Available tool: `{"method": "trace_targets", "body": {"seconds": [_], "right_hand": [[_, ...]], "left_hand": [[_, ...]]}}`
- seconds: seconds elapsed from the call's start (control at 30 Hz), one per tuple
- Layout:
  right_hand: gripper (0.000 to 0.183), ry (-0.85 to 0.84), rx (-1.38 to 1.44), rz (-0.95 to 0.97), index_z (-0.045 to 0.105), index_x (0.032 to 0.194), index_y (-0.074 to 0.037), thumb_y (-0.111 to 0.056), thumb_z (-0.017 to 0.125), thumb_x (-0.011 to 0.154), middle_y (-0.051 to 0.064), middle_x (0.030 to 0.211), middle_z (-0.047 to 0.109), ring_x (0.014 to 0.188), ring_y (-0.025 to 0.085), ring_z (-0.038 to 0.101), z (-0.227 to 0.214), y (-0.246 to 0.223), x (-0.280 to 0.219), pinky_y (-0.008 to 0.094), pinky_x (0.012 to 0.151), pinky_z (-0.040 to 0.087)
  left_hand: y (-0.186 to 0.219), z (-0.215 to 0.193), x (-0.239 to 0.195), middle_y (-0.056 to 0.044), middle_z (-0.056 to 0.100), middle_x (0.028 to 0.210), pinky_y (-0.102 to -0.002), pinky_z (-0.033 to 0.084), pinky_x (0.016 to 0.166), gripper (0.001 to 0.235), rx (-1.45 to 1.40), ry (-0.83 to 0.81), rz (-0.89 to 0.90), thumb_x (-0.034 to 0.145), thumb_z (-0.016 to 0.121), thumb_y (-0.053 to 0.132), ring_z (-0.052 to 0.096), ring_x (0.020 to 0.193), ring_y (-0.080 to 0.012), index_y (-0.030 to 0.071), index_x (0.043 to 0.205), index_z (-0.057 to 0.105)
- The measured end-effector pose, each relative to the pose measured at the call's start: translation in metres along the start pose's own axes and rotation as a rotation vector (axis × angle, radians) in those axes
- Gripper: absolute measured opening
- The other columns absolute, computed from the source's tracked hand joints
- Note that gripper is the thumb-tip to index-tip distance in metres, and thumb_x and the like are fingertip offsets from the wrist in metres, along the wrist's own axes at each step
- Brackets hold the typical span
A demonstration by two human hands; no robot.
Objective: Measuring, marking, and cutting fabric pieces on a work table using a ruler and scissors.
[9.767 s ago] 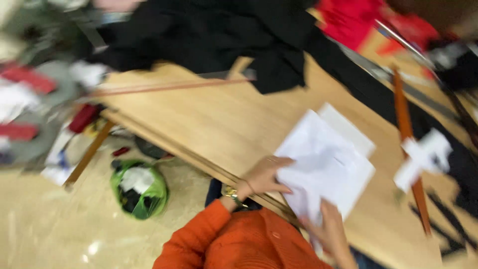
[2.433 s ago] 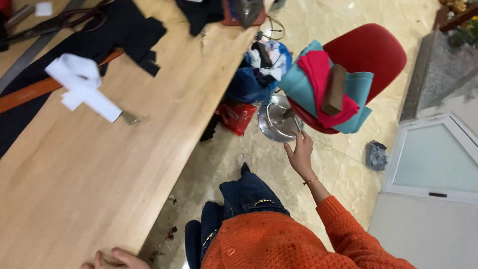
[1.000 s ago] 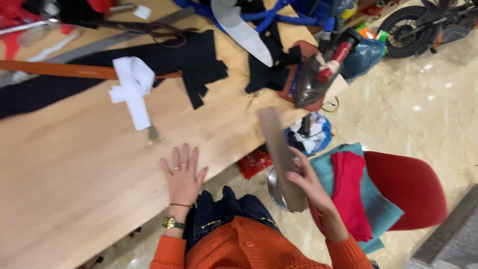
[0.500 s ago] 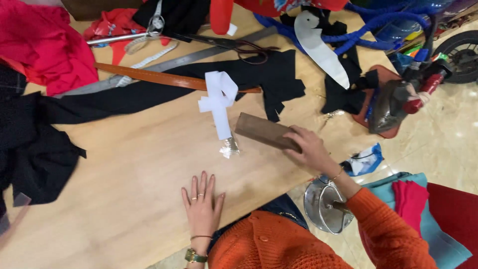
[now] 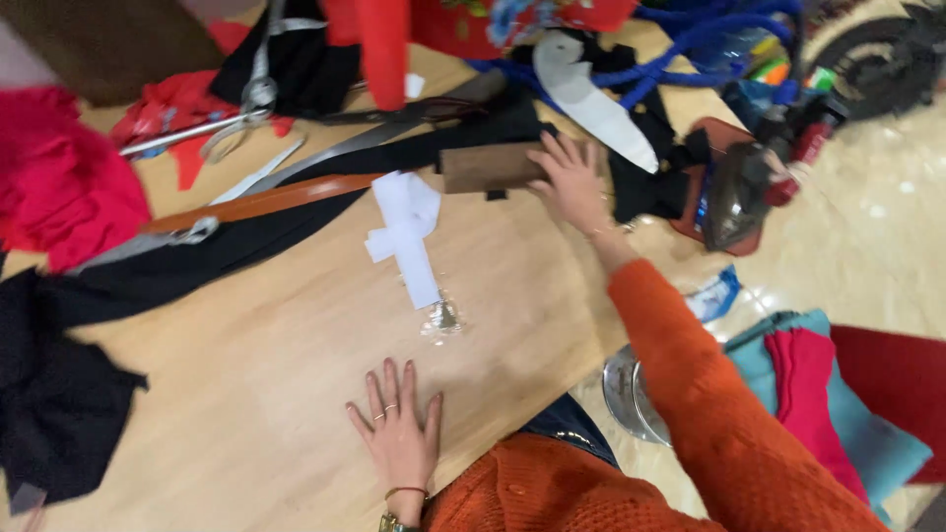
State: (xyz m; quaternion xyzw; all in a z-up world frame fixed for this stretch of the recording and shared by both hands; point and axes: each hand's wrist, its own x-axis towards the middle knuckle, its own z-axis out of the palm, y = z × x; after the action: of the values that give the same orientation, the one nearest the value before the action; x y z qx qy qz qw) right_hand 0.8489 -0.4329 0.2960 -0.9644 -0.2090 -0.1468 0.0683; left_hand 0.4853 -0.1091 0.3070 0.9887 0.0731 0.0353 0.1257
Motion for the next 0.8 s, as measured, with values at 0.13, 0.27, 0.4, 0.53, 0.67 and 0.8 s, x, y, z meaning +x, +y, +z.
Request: {"method": "trace_targets", "body": {"seconds": [0.13, 0.27, 0.4, 0.53, 0.67, 0.8], "right_hand": [[0.063, 0.019, -0.028, 0.245, 0.05, 0.149, -0.028, -0.032, 0.073, 0.09, 0.01, 0.163, 0.036, 0.151, 0.036, 0.027, 0.025, -0.02, 0.009, 0.073, 0.113, 0.018], [0.064, 0.131, 0.19, 0.176, 0.046, 0.152, -0.02, -0.022, 0.065, 0.09, 0.021, 0.164, 0.028, 0.154, 0.041, 0.023, -0.005, -0.051, -0.04, 0.065, 0.113, 0.028], [0.062, 0.123, 0.444, 0.131, 0.036, 0.158, -0.021, -0.02, 0.066, 0.104, 0.021, 0.17, 0.018, 0.16, 0.037, 0.017, -0.057, -0.045, -0.16, 0.056, 0.128, 0.018], [0.041, 0.325, 0.362, 0.363, 0.054, 0.144, -0.011, -0.028, 0.049, 0.107, 0.022, 0.149, 0.046, 0.14, 0.043, 0.041, -0.077, 0.04, -0.343, 0.056, 0.118, 0.03], [0.068, 0.246, -0.083, 0.932, 0.047, 0.15, -0.008, -0.031, 0.072, 0.092, 0.027, 0.15, 0.046, 0.138, 0.046, 0.041, -0.071, 0.125, -0.567, 0.056, 0.116, 0.029], [0.062, 0.178, 0.014, 1.399, 0.049, 0.144, -0.001, -0.027, 0.066, 0.091, 0.022, 0.139, 0.057, 0.129, 0.04, 0.05, -0.111, 0.151, -0.692, 0.048, 0.112, 0.032]], "left_hand": [[-0.002, 0.011, 0.0, 0.006, 0.009, 0.172, -0.062, -0.004, 0.123, 0.073, 0.015, -0.02, 0.028, 0.097, 0.026, 0.067, 0.008, 0.158, -0.0258, 0.034, 0.162, 0.021], [-0.001, 0.01, 0.001, -0.002, 0.024, 0.171, -0.068, 0.004, 0.12, 0.07, 0.012, -0.045, -0.017, 0.098, 0.033, 0.062, 0.019, 0.157, -0.034, 0.028, 0.159, 0.035], [0.025, 0.007, -0.003, -0.024, 0.043, 0.167, -0.077, 0.03, 0.107, 0.07, 0.188, 0.191, 0.105, 0.106, 0.043, 0.048, 0.039, 0.148, -0.0507, 0.003, 0.159, 0.052], [0.076, 0.036, -0.011, -0.03, 0.025, 0.17, -0.077, 0.01, 0.114, 0.08, 0.02, 0.155, 0.176, 0.109, 0.036, 0.054, 0.022, 0.152, -0.057, -0.005, 0.162, 0.046], [0.155, 0.059, -0.008, -0.019, 0.013, 0.173, -0.079, 0.012, 0.116, 0.084, 0.044, -0.029, 0.419, 0.097, 0.037, 0.062, 0.013, 0.157, -0.046, 0.01, 0.164, 0.033], [0.224, 0.078, -0.001, -0.015, 0.014, 0.174, -0.076, 0.012, 0.118, 0.095, 0.013, -0.072, 0.616, 0.087, 0.043, 0.071, 0.016, 0.157, -0.0455, 0.016, 0.164, 0.03]]}}
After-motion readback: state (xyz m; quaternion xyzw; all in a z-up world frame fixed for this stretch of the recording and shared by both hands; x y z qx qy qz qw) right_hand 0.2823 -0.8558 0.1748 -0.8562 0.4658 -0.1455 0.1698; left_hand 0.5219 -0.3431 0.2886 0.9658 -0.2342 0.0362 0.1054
